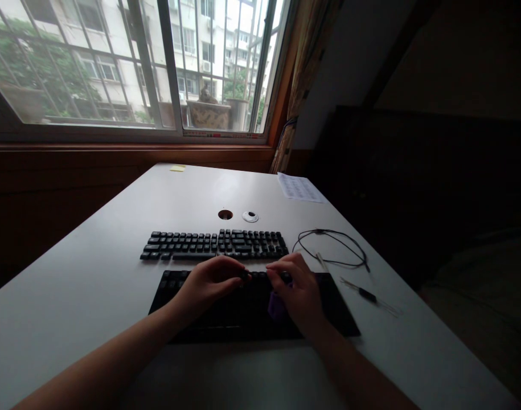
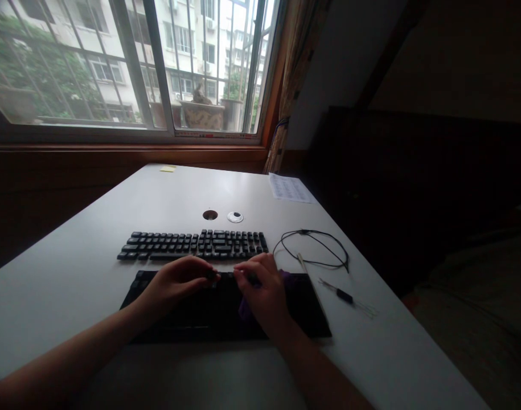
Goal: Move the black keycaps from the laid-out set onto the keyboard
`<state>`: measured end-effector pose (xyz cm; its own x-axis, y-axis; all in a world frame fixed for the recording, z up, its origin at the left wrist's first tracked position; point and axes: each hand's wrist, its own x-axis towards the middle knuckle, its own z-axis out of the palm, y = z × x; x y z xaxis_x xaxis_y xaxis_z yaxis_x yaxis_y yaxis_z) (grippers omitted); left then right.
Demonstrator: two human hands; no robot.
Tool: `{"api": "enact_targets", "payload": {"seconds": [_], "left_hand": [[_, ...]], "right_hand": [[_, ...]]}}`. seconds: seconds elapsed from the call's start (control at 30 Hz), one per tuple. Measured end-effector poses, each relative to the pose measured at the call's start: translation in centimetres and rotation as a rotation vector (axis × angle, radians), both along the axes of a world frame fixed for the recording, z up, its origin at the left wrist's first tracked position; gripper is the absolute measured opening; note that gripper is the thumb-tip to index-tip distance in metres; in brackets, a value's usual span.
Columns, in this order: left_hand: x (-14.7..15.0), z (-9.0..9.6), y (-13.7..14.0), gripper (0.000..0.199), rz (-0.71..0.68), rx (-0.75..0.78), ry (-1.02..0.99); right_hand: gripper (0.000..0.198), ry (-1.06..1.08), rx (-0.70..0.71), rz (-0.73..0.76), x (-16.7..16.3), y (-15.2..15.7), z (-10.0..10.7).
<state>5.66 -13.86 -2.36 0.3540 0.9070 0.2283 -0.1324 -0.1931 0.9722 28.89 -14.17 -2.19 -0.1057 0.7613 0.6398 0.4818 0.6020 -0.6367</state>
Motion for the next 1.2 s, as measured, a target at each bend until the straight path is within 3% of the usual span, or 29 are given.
{"api": "enact_targets", "payload": {"seconds": [0.3, 0.77, 1.0, 1.2], "left_hand": [[0.0, -0.5, 0.1, 0.02, 0.01, 0.117, 0.157], [-0.1, -0.2, 0.2, 0.017, 0.007, 0.199, 0.272], [-1.3, 0.3, 1.3, 0.009, 0.217, 0.527, 0.455], [-1.9, -0.5, 1.8, 0.016, 0.218, 0.824, 0.746]], "right_hand": [[0.016, -0.042, -0.058, 0.157, -0.7, -0.1, -0.8], [0.015, -0.098, -0.085, 0.204, -0.8, 0.0, -0.6], [0.016, -0.251, -0.15, 0.157, 0.2, 1.1, -1.0], [0.017, -0.379, -0.163, 0.164, 0.1, 1.3, -1.2]]}}
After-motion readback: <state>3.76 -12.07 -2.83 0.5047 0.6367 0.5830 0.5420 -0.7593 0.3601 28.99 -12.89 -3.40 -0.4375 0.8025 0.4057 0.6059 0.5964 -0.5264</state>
